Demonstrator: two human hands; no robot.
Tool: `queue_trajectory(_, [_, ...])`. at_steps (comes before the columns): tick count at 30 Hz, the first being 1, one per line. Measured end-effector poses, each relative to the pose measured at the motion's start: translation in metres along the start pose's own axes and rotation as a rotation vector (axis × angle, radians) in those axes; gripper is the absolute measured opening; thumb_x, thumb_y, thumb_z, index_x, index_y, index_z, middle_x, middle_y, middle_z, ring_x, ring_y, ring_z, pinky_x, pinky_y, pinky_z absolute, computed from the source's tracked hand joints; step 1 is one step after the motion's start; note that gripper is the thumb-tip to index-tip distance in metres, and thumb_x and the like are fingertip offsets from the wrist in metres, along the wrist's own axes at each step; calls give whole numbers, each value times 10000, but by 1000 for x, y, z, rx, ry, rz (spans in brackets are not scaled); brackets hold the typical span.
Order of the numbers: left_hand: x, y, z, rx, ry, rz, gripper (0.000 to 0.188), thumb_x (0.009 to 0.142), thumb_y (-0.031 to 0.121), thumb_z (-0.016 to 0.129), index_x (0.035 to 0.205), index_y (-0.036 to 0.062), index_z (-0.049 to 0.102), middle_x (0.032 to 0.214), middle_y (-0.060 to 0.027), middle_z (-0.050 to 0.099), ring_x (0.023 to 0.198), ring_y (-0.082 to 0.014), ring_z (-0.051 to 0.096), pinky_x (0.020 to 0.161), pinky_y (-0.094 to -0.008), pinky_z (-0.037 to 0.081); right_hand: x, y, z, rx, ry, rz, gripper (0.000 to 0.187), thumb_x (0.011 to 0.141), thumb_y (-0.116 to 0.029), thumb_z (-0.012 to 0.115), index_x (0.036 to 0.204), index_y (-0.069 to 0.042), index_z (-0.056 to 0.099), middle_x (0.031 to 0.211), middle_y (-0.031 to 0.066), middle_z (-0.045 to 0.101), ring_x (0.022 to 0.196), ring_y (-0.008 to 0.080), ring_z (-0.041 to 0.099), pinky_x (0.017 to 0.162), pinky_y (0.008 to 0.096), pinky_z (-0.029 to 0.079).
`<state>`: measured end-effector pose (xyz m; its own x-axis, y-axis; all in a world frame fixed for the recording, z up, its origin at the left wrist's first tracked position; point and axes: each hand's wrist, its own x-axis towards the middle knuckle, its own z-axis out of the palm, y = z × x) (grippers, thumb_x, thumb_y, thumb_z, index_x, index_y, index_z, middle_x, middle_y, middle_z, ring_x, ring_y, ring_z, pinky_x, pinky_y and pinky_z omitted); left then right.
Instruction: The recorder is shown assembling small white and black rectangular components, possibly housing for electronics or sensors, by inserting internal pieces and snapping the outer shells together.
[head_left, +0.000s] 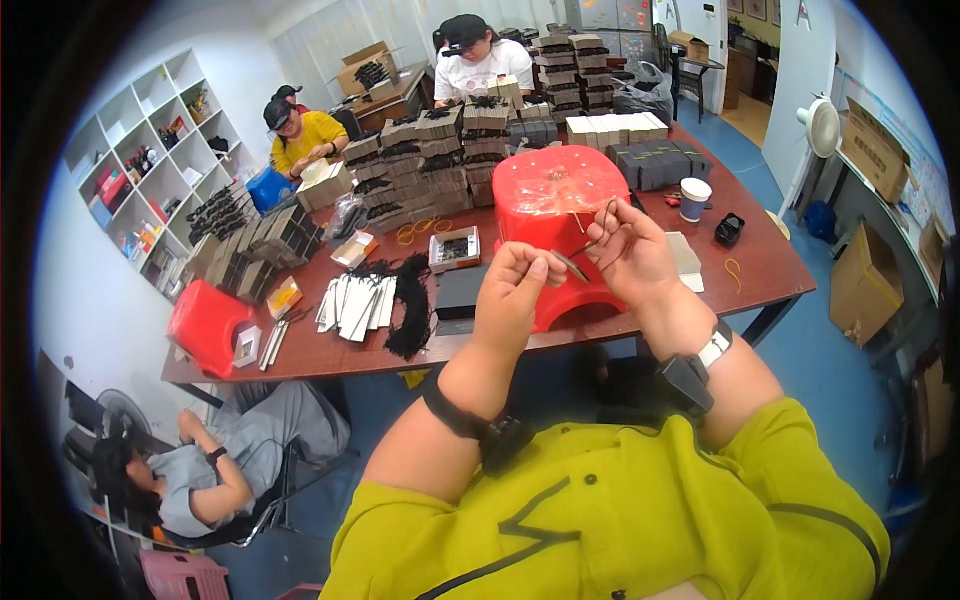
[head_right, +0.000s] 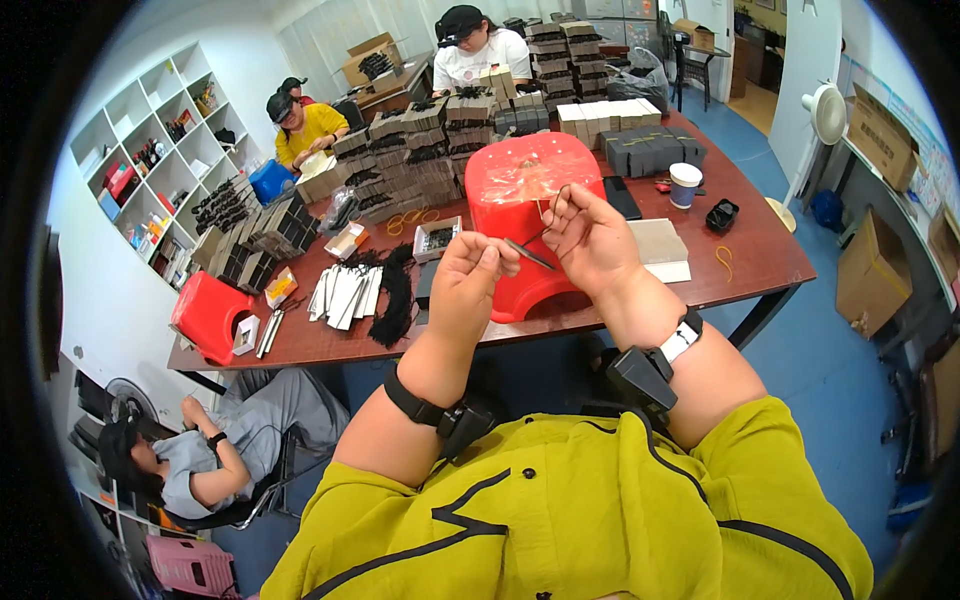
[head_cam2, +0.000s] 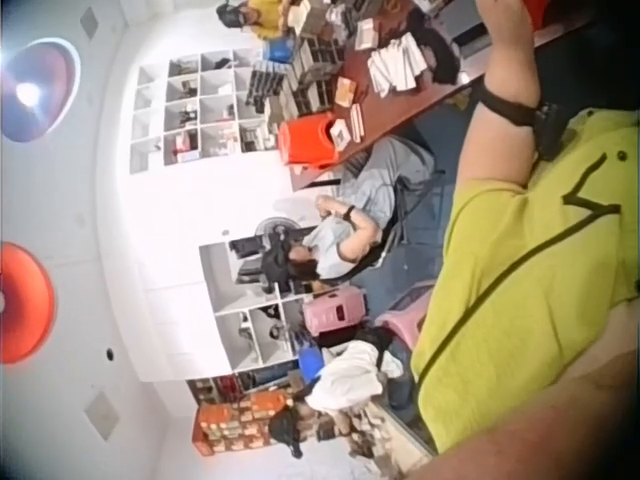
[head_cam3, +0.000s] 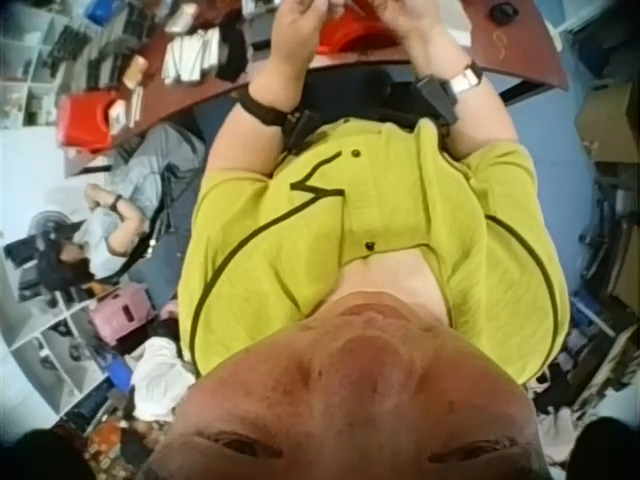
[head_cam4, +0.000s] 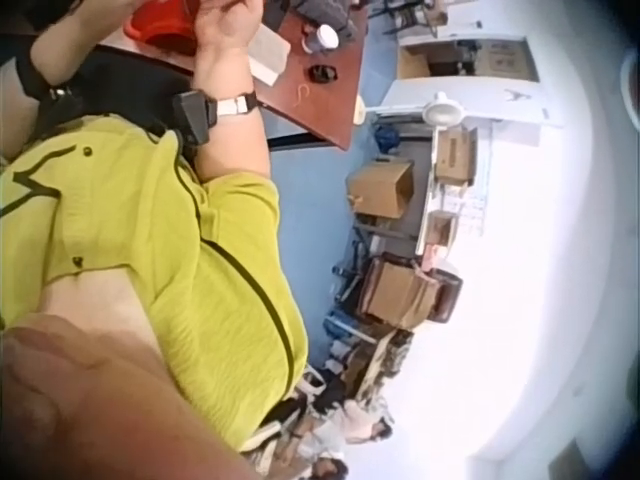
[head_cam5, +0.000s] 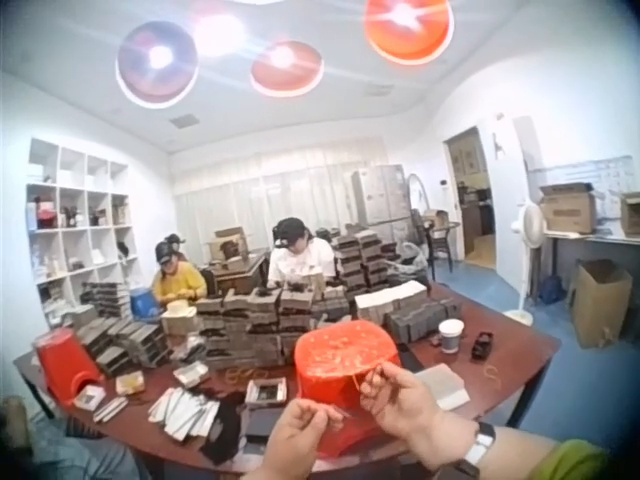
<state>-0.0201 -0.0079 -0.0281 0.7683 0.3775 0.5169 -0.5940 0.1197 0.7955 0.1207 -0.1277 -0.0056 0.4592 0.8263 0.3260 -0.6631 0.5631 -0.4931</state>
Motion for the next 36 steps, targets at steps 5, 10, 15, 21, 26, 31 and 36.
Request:
queue_trajectory(5, [-15,18,5,-31,14,16,20,928,61,480,942,46,476,925,-109,602,827,-158,566,785,-293,448,-23,2,25,-172,-186,-74,193,923,-146,463,1017,-37,592,1005,73,636,724,144,579,658,252,458])
queue_trajectory(10, [-46,37,5,267,-53,5,28,905,44,519,918,34,497,1037,-97,540,910,-149,530,839,-287,424,-63,25,39,-613,34,162,375,901,-48,497,1270,14,485,1143,87,612,693,56,571,592,184,466])
queue_trajectory(15, [-48,43,3,867,-101,185,65,813,22,620,846,38,566,1097,-94,482,998,-182,488,872,-296,390,-72,38,28,-643,-5,248,372,864,-77,595,1223,3,539,979,47,648,677,75,580,596,197,466])
queue_trajectory(21, [-56,30,4,665,-214,46,65,808,38,636,844,56,586,1106,-82,498,1032,-186,484,882,-316,388,-75,35,19,-754,-120,399,222,842,-77,629,1048,5,632,845,30,633,658,92,574,597,213,465])
queue_trajectory(26, [-58,19,18,-30,-140,-229,307,857,99,622,1119,33,477,1000,-52,522,985,-136,494,847,-295,415,-77,35,11,-618,-58,275,125,837,-86,641,930,-2,640,813,46,637,668,109,585,593,224,465])
queue_trajectory(31, [-59,22,10,488,-293,-690,433,851,210,645,1187,28,443,865,-55,565,793,-163,557,717,-310,459,-70,18,9,-897,72,-37,101,854,-69,613,934,-9,633,828,56,655,725,110,603,629,215,470])
queue_trajectory(36, [-58,17,3,1056,-262,-207,393,873,285,605,1155,31,503,957,-174,601,873,-316,588,759,-338,456,-59,9,-13,-683,300,-306,118,873,-38,584,972,27,592,880,86,641,780,126,605,709,237,495])
